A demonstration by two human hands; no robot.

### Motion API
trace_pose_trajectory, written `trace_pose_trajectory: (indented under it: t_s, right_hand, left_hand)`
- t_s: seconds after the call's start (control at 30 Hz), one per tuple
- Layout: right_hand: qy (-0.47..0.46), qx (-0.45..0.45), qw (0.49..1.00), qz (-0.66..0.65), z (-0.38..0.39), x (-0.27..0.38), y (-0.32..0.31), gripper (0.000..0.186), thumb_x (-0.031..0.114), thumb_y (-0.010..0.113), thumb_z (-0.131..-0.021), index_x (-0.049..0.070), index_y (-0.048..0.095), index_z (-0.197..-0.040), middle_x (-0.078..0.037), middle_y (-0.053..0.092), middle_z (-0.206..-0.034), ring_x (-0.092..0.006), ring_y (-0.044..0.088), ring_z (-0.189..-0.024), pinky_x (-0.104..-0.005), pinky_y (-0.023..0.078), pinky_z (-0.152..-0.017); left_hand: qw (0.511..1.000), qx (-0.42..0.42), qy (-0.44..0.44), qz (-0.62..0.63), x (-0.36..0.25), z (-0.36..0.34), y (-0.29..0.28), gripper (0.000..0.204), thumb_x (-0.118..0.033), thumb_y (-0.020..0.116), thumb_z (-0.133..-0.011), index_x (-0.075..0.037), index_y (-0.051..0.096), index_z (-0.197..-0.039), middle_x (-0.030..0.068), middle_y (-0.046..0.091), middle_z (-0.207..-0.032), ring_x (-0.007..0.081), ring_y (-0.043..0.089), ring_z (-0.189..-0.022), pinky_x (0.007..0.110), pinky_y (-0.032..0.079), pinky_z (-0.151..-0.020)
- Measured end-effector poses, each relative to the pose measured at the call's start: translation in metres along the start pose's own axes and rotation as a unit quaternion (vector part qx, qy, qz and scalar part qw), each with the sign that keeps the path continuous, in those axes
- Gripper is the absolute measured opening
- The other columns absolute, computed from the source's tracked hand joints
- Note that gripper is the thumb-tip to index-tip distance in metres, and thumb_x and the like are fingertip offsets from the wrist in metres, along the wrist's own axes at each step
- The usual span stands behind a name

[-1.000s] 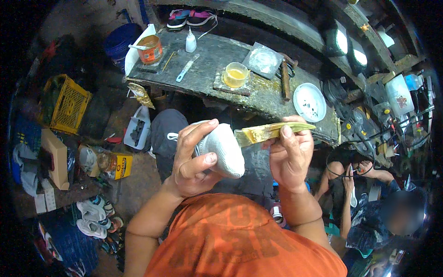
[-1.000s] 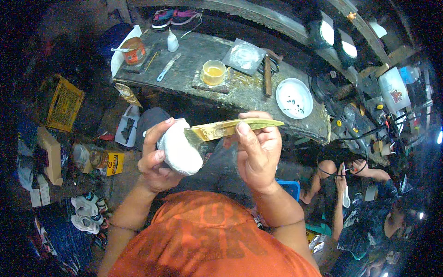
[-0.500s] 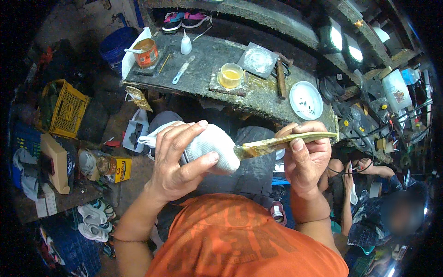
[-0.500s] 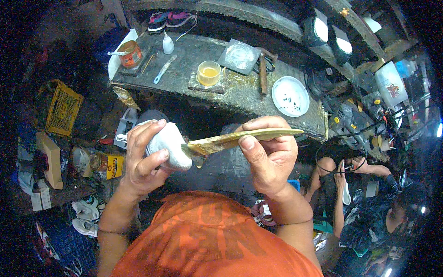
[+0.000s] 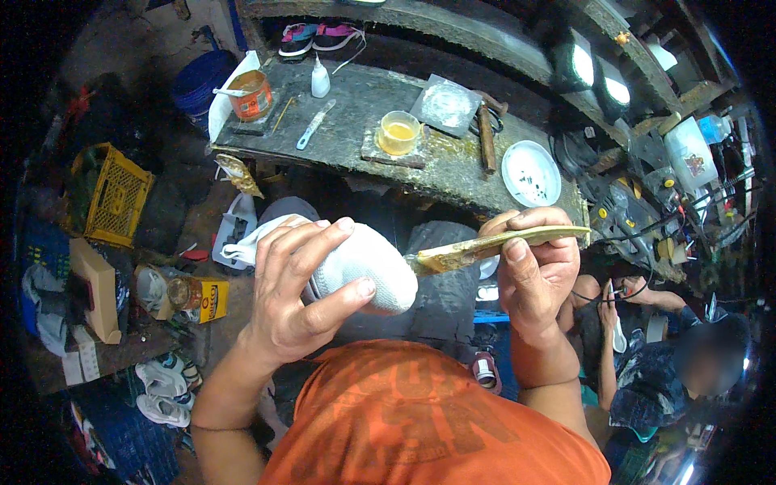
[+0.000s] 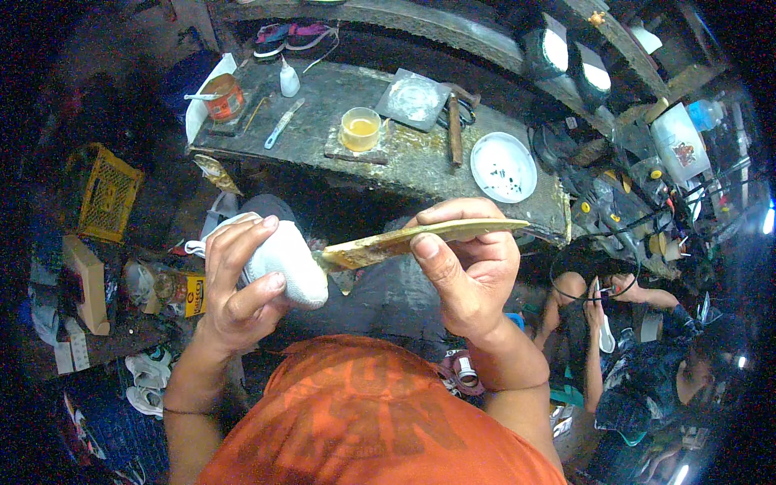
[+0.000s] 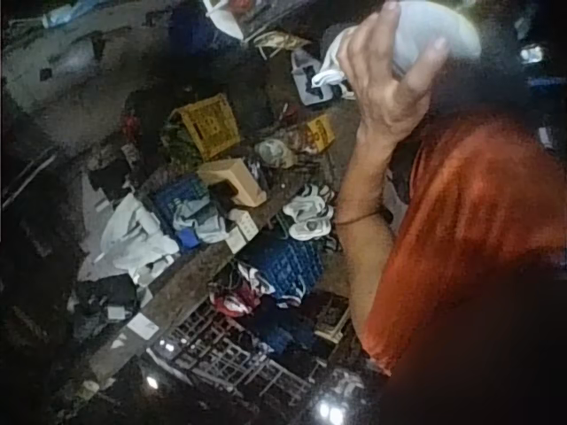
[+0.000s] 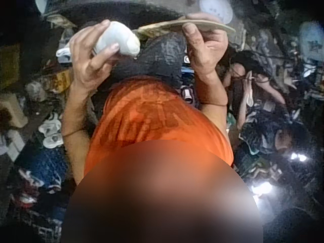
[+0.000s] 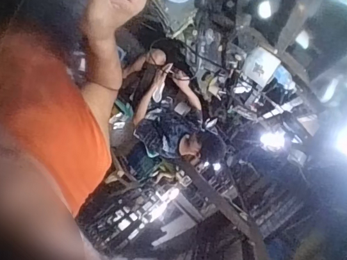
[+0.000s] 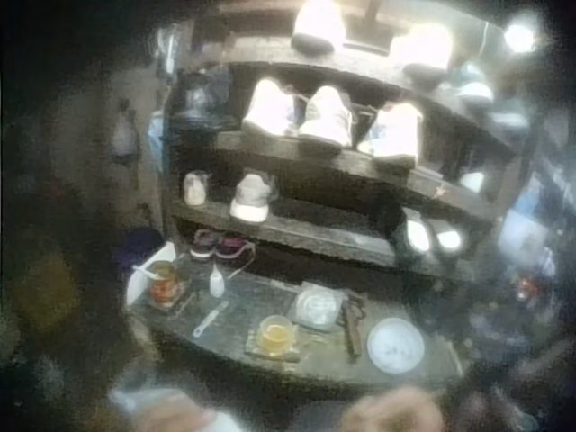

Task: The person applies glue to the sole and upper of a dark green shoe, then repeats the process on a white shoe. They use a small brush to spread the adhesive along the edges and surfaces of each shoe.

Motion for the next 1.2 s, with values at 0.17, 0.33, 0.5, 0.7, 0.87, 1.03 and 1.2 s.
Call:
trace_pose_trajectory:
  t_s: [0.17, 0.33, 0.5, 0.7, 0.87, 1.03, 1.2]
  right_hand:
    - [-0.016, 0.014, 1.0, -0.003, 0.0, 0.001, 0.0, 0.025, 0.008, 0.072, -0.093, -0.001, 0.058, -0.111, -0.012, 0.068, -0.098, -0.0162, 0.065, -0.087, -0.0285, 0.052, -0.076]
    - [-0.03, 0.029, 0.999, 0.011, 0.002, 0.008, 0.001, 0.024, 0.007, 0.072, -0.093, 0.0, 0.058, -0.111, -0.014, 0.067, -0.098, -0.0171, 0.064, -0.086, -0.0293, 0.052, -0.076]
    - [-0.049, 0.035, 0.998, 0.025, 0.004, 0.015, 0.004, 0.023, 0.007, 0.072, -0.092, 0.001, 0.058, -0.11, -0.015, 0.067, -0.096, -0.0175, 0.063, -0.084, -0.0297, 0.051, -0.074]
    - [-0.12, 0.051, 0.99, 0.06, 0.003, 0.022, 0.01, 0.023, 0.005, 0.074, -0.09, 0.001, 0.06, -0.107, -0.015, 0.066, -0.089, -0.0215, 0.064, -0.081, -0.0331, 0.051, -0.072]
    - [-0.145, 0.06, 0.984, 0.087, 0.002, 0.028, 0.013, 0.022, 0.003, 0.074, -0.089, 0.0, 0.06, -0.105, -0.015, 0.067, -0.088, -0.0233, 0.065, -0.08, -0.035, 0.052, -0.073]
    - [-0.162, 0.074, 0.978, 0.111, 0.001, 0.03, 0.014, 0.021, 0.002, 0.074, -0.088, 0.001, 0.061, -0.105, -0.013, 0.068, -0.088, -0.0241, 0.066, -0.08, -0.0362, 0.051, -0.074]
    - [-0.188, 0.09, 0.968, 0.14, 0.0, 0.031, 0.015, 0.022, 0.001, 0.075, -0.087, 0.002, 0.062, -0.105, -0.011, 0.069, -0.09, -0.0239, 0.068, -0.081, -0.036, 0.049, -0.075]
  left_hand:
    - [1.0, 0.019, -0.007, -0.003, -0.002, 0.001, -0.002, 0.053, -0.018, 0.079, -0.077, -0.031, 0.06, -0.124, 0.0145, 0.059, -0.135, 0.0342, 0.061, -0.11, 0.051, 0.048, -0.093]
    - [0.999, 0.031, -0.012, -0.009, -0.004, -0.001, -0.004, 0.055, -0.018, 0.079, -0.075, -0.031, 0.06, -0.125, 0.014, 0.058, -0.136, 0.0344, 0.061, -0.111, 0.051, 0.047, -0.093]
    - [0.998, 0.051, -0.021, -0.022, -0.007, -0.002, -0.007, 0.059, -0.014, 0.079, -0.074, -0.031, 0.06, -0.127, 0.0143, 0.058, -0.137, 0.0347, 0.061, -0.111, 0.051, 0.047, -0.093]
    - [0.997, 0.06, -0.041, -0.021, -0.01, -0.003, -0.009, 0.063, -0.006, 0.077, -0.073, -0.031, 0.06, -0.128, 0.0144, 0.058, -0.138, 0.0341, 0.06, -0.111, 0.049, 0.046, -0.091]
    - [0.995, 0.073, -0.056, -0.028, -0.012, -0.004, -0.011, 0.067, -0.004, 0.077, -0.071, -0.032, 0.061, -0.13, 0.0145, 0.058, -0.138, 0.0337, 0.06, -0.112, 0.049, 0.045, -0.092]
    - [0.993, 0.092, -0.067, -0.032, -0.013, -0.006, -0.013, 0.068, -0.003, 0.076, -0.072, -0.031, 0.061, -0.132, 0.0146, 0.057, -0.138, 0.0334, 0.059, -0.112, 0.048, 0.044, -0.09]
    - [0.988, 0.124, -0.079, -0.044, -0.014, -0.007, -0.016, 0.067, -0.004, 0.075, -0.073, -0.031, 0.061, -0.134, 0.0147, 0.057, -0.139, 0.0337, 0.059, -0.112, 0.048, 0.043, -0.089]
Point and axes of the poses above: each hand's wrist, its own z-axis away from the middle knuckle, its own y-axis out of the palm, x = y × z, the point moved 5 cm from there along -z, towards the middle knuckle
